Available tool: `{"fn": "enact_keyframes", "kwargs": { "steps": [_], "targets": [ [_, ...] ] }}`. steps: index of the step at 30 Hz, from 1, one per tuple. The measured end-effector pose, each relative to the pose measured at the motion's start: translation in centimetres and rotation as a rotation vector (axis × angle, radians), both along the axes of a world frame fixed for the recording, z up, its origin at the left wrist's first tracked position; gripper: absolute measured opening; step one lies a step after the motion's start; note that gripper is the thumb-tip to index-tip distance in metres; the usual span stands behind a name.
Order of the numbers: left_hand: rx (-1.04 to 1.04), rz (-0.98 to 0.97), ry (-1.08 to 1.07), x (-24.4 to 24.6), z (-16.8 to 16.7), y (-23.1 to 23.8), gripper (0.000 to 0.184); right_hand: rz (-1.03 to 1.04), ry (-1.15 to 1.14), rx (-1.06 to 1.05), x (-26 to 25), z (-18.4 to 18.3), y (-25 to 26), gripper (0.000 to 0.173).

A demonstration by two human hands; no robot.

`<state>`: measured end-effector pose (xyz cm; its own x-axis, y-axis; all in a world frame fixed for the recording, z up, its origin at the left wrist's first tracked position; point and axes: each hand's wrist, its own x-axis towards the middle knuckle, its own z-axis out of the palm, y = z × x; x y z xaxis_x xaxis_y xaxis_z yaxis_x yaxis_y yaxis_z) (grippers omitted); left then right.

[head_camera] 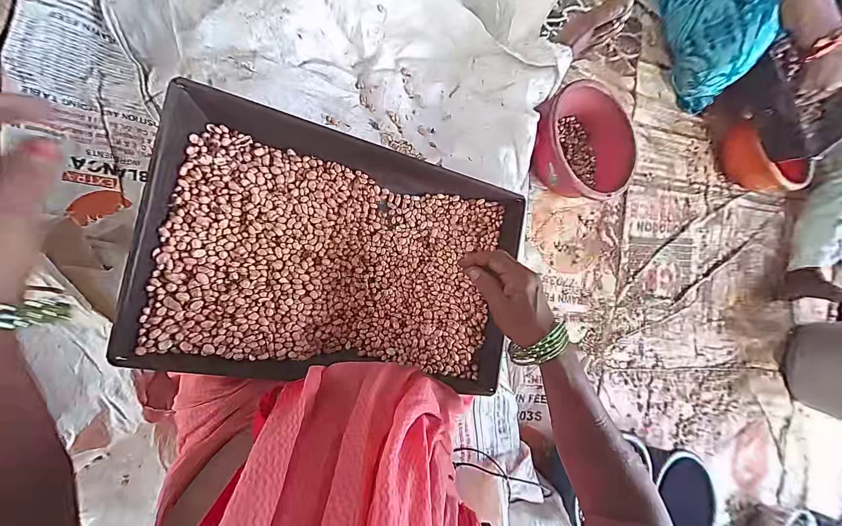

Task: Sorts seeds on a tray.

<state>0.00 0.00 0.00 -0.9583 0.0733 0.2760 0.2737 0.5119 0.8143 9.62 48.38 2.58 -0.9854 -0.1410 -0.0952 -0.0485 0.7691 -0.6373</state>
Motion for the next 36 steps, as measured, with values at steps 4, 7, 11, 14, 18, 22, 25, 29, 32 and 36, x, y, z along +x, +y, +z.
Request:
{"fn": "enact_keyframes", "kwargs": {
  "steps": [4,7,11,14,18,22,25,29,32,36],
  "targets": [
    [-0.089,-0.283,-0.021,2.0,1.1,8.2,0.036,0.149,0.174,0.133,-1.6,-2.3,-1.9,0.025],
    [-0.119,-0.374,-0.043,2.9,1.6,12.1,0.031,0.237,0.21,0.21,-2.8,-4.1,-3.3,0.024],
    [-0.213,-0.452,-0.074,2.5,1.3,15.2,0.027,0.339,0.009,0.298,-1.6,-4.5,-4.9,0.026],
    [-0.274,-0.516,-0.114,1.2,1.0,19.0,0.02,0.459,-0.079,0.282,1.4,-3.0,-5.1,0.024],
    [-0.344,-0.679,-0.104,-0.5,-1.6,25.1,0.019,0.511,-0.094,0.322,3.4,-0.2,-3.5,0.014],
    [-0.529,-0.747,0.05,-1.3,-4.0,28.3,0.02,0.329,-0.069,0.366,3.3,1.3,-0.6,0.019],
    [-0.634,-0.765,0.046,-1.4,-3.7,29.0,0.021,0.214,0.022,0.356,2.7,1.9,1.2,0.024],
    [-0.569,-0.753,-0.123,-2.5,-3.4,29.2,0.021,0.121,0.072,0.262,1.2,1.6,1.1,0.029],
    [-0.396,-0.609,-0.265,-3.8,-2.2,28.2,0.021,0.115,0.102,0.253,-0.7,-0.6,0.0,0.025],
    [-0.235,-0.425,-0.202,-4.4,0.9,24.7,0.016,0.155,0.23,0.409,-2.8,-4.7,-1.3,0.022]
  ]
}}
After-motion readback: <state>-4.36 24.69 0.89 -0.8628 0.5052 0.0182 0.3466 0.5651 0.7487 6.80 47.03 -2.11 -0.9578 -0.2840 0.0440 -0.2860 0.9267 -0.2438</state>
